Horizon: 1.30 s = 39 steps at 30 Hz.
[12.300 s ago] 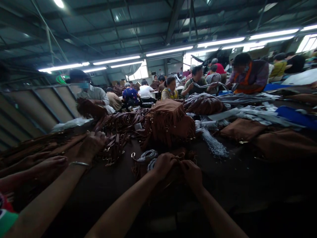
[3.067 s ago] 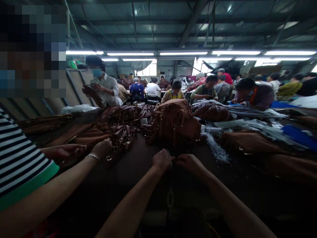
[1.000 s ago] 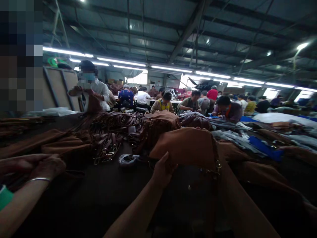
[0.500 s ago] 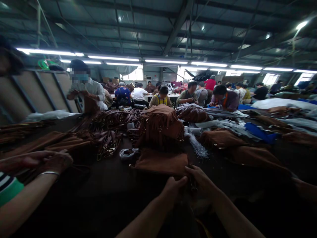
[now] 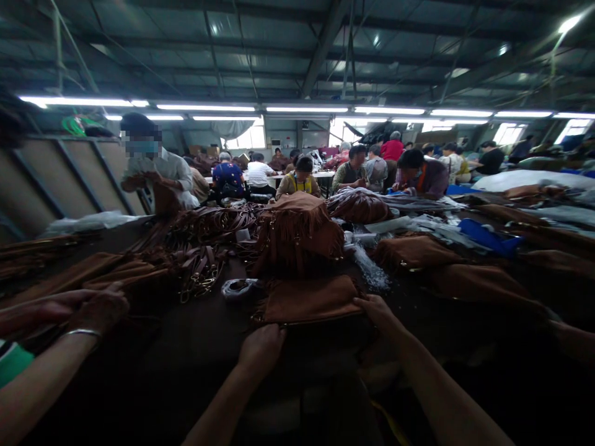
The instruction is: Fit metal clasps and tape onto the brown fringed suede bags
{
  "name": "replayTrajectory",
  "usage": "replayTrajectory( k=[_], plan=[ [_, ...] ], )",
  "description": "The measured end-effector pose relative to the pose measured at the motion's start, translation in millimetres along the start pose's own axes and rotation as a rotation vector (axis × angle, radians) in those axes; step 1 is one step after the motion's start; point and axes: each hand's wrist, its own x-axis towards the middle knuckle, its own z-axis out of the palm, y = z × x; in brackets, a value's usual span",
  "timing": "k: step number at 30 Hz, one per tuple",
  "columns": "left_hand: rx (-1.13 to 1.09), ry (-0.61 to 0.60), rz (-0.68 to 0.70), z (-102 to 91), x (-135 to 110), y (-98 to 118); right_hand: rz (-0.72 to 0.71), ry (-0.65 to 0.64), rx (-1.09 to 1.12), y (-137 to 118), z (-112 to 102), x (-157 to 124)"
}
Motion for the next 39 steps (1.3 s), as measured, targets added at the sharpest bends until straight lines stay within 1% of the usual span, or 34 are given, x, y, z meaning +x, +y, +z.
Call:
replayTrajectory(
  k=[2,3,4,5,6,7,8,9,10,11,13,14,16,17,18,19,20,21,22,23,24,25,26,27,28,30,32,35,37,38,39],
  plan=[
    [0.012,-0.046,-0.082,-8.5,-12.6,-38.2,0.020,-0.008,-0.015,2.6,0.5,4.7],
    [0.018,-0.077,-0.114,-12.5,-18.5,-52.5,0.027,-0.014,-0.026,4.1,1.4,6.1],
    [0.033,-0.113,-0.143,-16.5,-23.7,-62.3,0.032,-0.022,-0.037,5.5,2.5,6.9],
    [0.064,-0.128,-0.174,-20.5,-27.9,-66.8,0.035,-0.031,-0.049,6.8,3.6,7.1],
    [0.103,-0.107,-0.202,-24.2,-30.8,-65.7,0.035,-0.041,-0.061,7.7,4.6,6.7],
    [0.144,-0.048,-0.221,-27.2,-31.9,-58.9,0.033,-0.051,-0.074,8.3,5.5,5.9],
    [0.177,0.042,-0.223,-29.2,-31.1,-47.0,0.029,-0.061,-0.089,8.5,6.4,4.9],
    [0.190,0.149,-0.195,-29.6,-27.9,-31.0,0.022,-0.069,-0.104,8.2,7.3,3.8],
    [0.176,0.250,-0.136,-28.4,-22.4,-12.3,0.015,-0.074,-0.120,7.3,8.3,2.7],
    [0.127,0.300,-0.039,-25.5,-14.7,7.3,0.004,-0.077,-0.135,5.8,9.3,1.5],
    [0.007,0.297,0.183,-16.1,6.1,42.1,-0.025,-0.075,-0.165,0.5,9.8,-1.9],
    [-0.041,0.258,0.276,-11.0,17.8,54.6,-0.043,-0.071,-0.179,-3.1,8.6,-5.0],
    [-0.152,0.150,0.381,-3.9,40.2,66.6,-0.085,-0.056,-0.203,-11.1,2.6,-16.0],
    [-0.224,0.098,0.401,-2.8,49.7,66.9,-0.119,-0.021,-0.217,-14.6,-1.8,-24.5],
    [-0.304,0.062,0.406,-3.6,57.3,64.7,-0.172,0.055,-0.239,-16.9,-6.1,-35.0],
    [-0.381,0.052,0.402,-6.1,62.9,61.3,-0.234,0.160,-0.270,-17.4,-9.4,-46.7],
    [-0.445,0.067,0.399,-9.9,66.4,57.8,-0.292,0.277,-0.310,-16.0,-10.7,-58.9],
    [-0.485,0.106,0.398,-14.6,68.0,55.1,-0.328,0.366,-0.353,-12.4,-9.0,-70.5],
    [-0.499,0.158,0.398,-19.5,68.1,53.7,-0.317,0.380,-0.384,-7.0,-4.0,-80.5],
    [-0.492,0.214,0.401,-24.4,67.1,53.9,-0.253,0.307,-0.386,-0.4,4.2,-87.9],
    [-0.474,0.262,0.409,-28.8,65.4,55.2,-0.164,0.172,-0.341,6.6,15.0,-92.4],
    [-0.450,0.296,0.420,-32.7,63.3,57.2,-0.075,0.051,-0.260,13.2,27.2,-93.8],
    [-0.424,0.315,0.434,-36.0,61.2,59.3,0.002,-0.020,-0.168,18.6,39.3,-92.6],
    [-0.400,0.326,0.444,-38.8,59.1,60.8,0.065,-0.048,-0.087,22.2,50.0,-89.5],
    [-0.380,0.330,0.450,-41.3,57.2,61.4,0.110,-0.036,-0.029,23.8,58.1,-85.4],
    [-0.356,0.343,0.442,-46.3,53.8,59.2,0.140,0.020,-0.022,20.8,64.8,-77.8],
    [-0.355,0.351,0.433,-51.3,51.1,53.7,0.080,0.062,-0.109,12.3,61.0,-74.3],
    [-0.374,0.341,0.438,-56.7,49.0,45.8,-0.148,0.143,-0.213,-1.0,53.3,-74.1],
    [-0.385,0.323,0.437,-55.6,48.8,44.1,-0.307,0.200,-0.187,-4.7,56.5,-72.0],
    [-0.388,0.322,0.427,-53.1,48.7,44.6,-0.351,0.226,-0.137,-4.5,61.0,-69.9],
    [-0.387,0.335,0.419,-49.1,48.5,45.7,-0.359,0.244,-0.066,-3.1,66.5,-67.2]
  ],
)
